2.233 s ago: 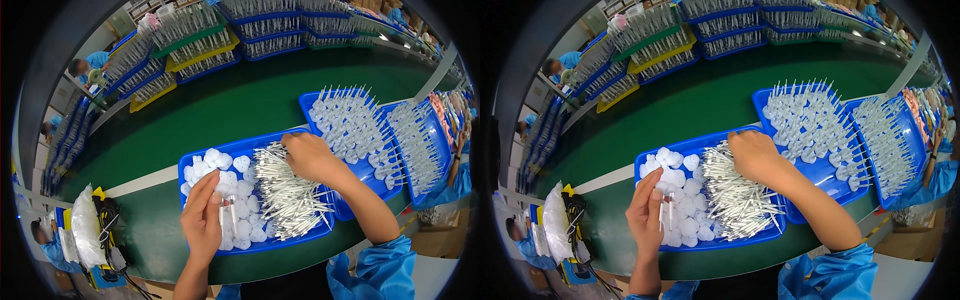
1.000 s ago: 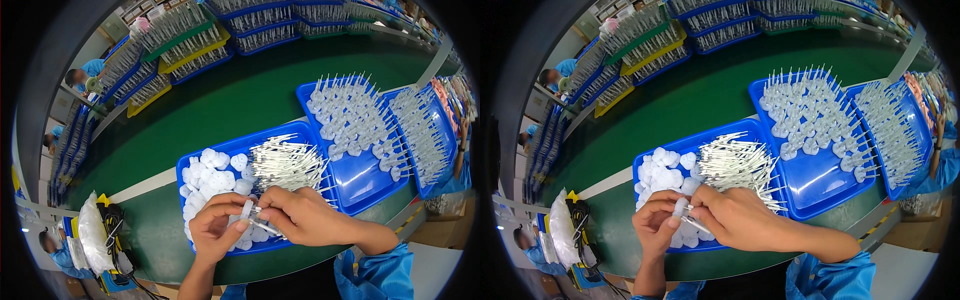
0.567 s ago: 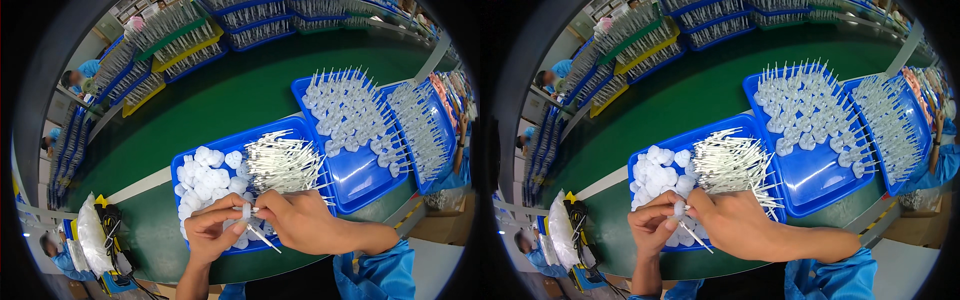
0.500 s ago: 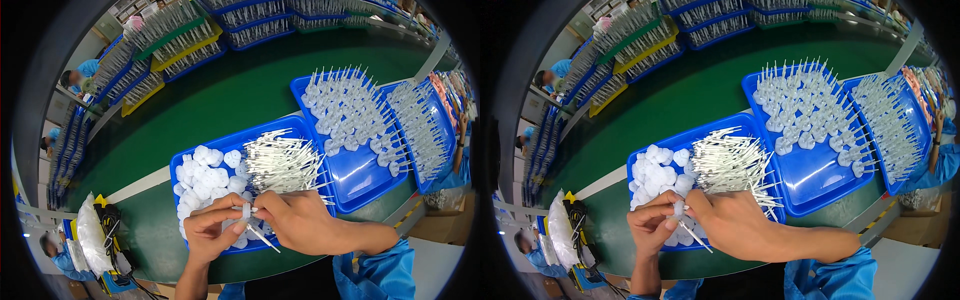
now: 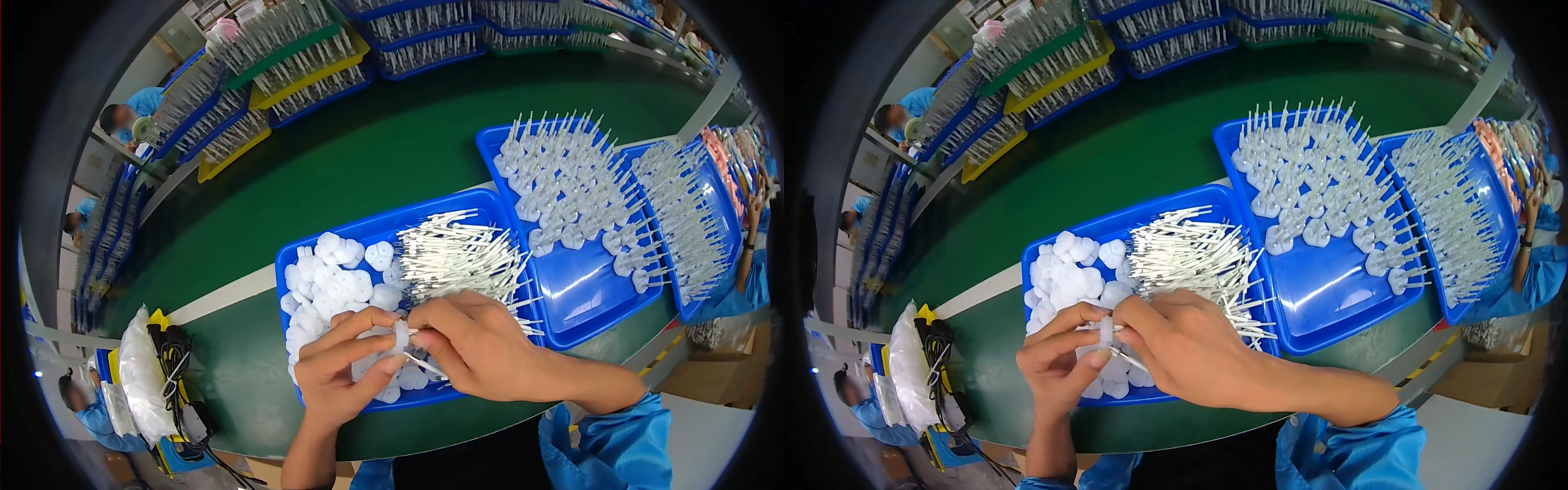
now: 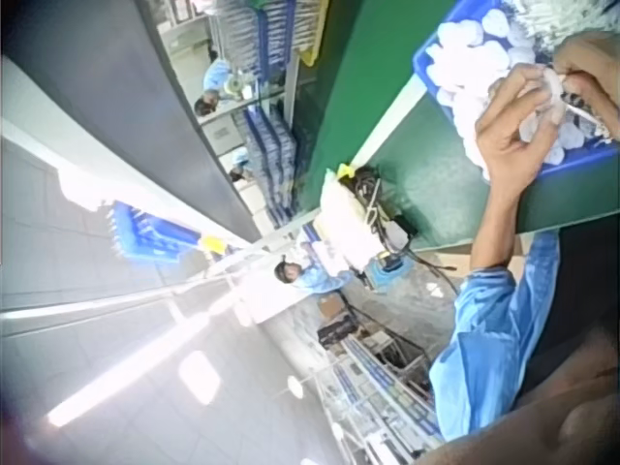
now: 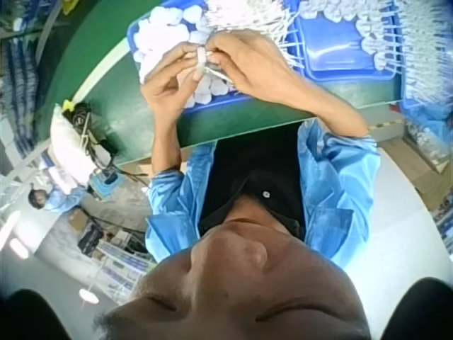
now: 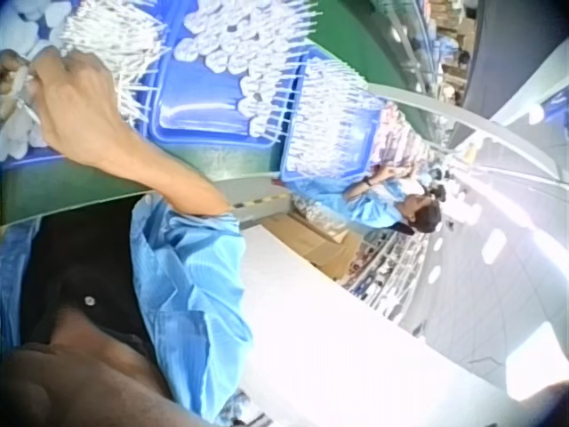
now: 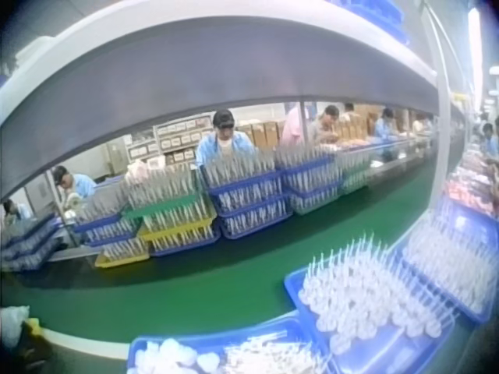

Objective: The person pours white plastic caps from a bag into a blue tray and unpacks a container of cotton swabs. They then repeatedly pick up a cap and a swab, insert the swab into the cap, and place the assembled unit into a second tray. The process is repetitive and performed by hand.

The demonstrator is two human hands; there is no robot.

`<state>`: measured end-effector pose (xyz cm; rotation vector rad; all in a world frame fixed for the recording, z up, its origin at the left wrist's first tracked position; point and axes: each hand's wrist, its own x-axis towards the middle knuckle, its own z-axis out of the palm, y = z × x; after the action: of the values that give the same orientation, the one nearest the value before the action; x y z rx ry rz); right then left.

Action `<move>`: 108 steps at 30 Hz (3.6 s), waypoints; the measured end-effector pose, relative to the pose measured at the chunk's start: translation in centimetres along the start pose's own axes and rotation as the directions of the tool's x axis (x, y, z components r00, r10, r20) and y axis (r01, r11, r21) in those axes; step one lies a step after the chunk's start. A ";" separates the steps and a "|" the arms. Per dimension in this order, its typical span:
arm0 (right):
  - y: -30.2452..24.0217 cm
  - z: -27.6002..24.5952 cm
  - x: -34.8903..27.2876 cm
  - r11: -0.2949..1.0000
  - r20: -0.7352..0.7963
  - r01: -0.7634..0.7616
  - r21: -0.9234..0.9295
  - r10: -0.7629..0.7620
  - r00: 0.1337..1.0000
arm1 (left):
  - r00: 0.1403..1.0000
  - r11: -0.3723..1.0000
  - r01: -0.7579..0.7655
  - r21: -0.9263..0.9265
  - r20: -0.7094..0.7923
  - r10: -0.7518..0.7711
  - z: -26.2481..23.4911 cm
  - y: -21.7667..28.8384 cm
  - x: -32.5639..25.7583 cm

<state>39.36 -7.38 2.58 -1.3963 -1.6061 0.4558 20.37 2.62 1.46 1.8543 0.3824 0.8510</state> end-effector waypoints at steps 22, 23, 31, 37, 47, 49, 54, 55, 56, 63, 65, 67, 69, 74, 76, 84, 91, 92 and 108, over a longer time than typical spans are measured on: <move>-0.2 -0.3 0.1 0.987 -0.059 0.096 0.132 -0.088 0.994 | 0.921 0.796 -0.367 0.482 0.067 0.384 0.4 1.0 -0.3; -0.1 -0.2 0.1 0.984 -0.071 0.128 0.120 -0.120 0.990 | 0.934 0.834 -0.337 0.437 0.040 0.356 0.3 0.9 -0.3; -0.1 -1.7 -0.3 0.956 0.004 0.085 0.279 -0.090 0.996 | 0.989 0.923 0.023 -0.384 -0.123 -0.076 1.7 0.3 -0.4; -1.3 -1.5 -3.0 0.998 -0.131 0.019 0.054 -0.012 0.991 | 0.876 0.712 0.430 -0.555 0.065 -0.479 2.6 0.4 -1.8; 7.0 -10.6 -10.6 0.532 -0.670 -0.734 -0.422 0.362 0.648 | 0.987 0.295 0.040 0.955 0.009 -0.162 0.6 2.0 0.2; 7.7 -10.5 -10.2 0.494 -0.698 -0.749 -0.442 0.335 0.633 | 0.972 0.366 0.065 0.928 0.024 -0.234 0.3 1.9 0.1; 4.8 -10.7 -9.3 0.545 -0.730 -0.765 -0.343 0.358 0.583 | 0.994 0.506 0.102 0.857 -0.064 -0.091 -0.6 1.0 1.0; 2.8 -10.9 -8.2 0.538 -0.735 -0.803 -0.257 0.431 0.524 | 0.991 0.514 0.129 0.848 -0.096 -0.089 -0.6 0.7 1.1; 1.3 -10.7 -7.1 0.604 -0.732 -0.743 -0.287 0.362 0.577 | 0.991 0.519 0.137 0.844 -0.109 -0.083 -0.4 0.7 1.4; 3.6 -3.2 5.5 0.792 0.177 0.174 -0.586 -0.084 0.981 | 0.997 0.491 0.041 0.870 -0.066 0.034 -1.2 -1.0 1.8; 4.4 -0.6 7.5 0.695 0.330 0.205 -0.689 0.048 0.943 | 0.995 0.504 0.028 0.863 -0.073 0.070 -1.3 -1.3 1.9; 4.2 0.7 8.6 0.609 0.410 0.239 -0.756 0.156 0.899 | 0.984 0.547 0.069 0.834 -0.146 0.099 -1.7 -1.1 1.7; 4.0 1.3 9.2 0.535 0.429 0.254 -0.805 0.231 0.873 | 0.967 0.678 0.136 0.723 -0.245 0.067 -1.8 -0.7 1.6; 5.6 -0.7 7.9 0.635 0.340 0.267 -0.725 -0.007 0.940 | 0.898 0.897 0.317 -0.308 -0.205 -0.388 -2.8 -0.2 0.8; 5.5 -1.7 6.8 0.740 0.243 0.220 -0.636 -0.078 0.967 | 0.875 0.769 0.312 -0.558 -0.148 -0.462 -2.3 0.1 0.7; 2.4 -3.9 3.6 0.705 0.299 -0.510 0.494 0.413 0.860 | 0.874 0.696 0.304 -0.651 -0.101 -0.476 -0.5 0.0 0.3; 0.1 -1.1 1.2 0.962 0.061 -0.119 0.244 0.107 0.992 | 0.857 0.784 0.379 -0.492 -0.132 -0.498 1.4 0.7 0.2; -0.5 -1.1 1.1 0.968 0.059 -0.166 0.187 0.157 0.986 | 0.864 0.784 0.379 -0.492 -0.115 -0.490 1.4 0.6 0.2; -0.5 -1.4 0.6 0.975 0.085 -0.197 0.105 0.189 0.978 | 0.968 0.909 0.180 -0.375 -0.098 -0.232 0.9 -0.5 -0.3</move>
<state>40.29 -7.34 3.93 -1.4705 -1.4852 0.7106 20.79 2.08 0.64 1.3883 0.4667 0.8448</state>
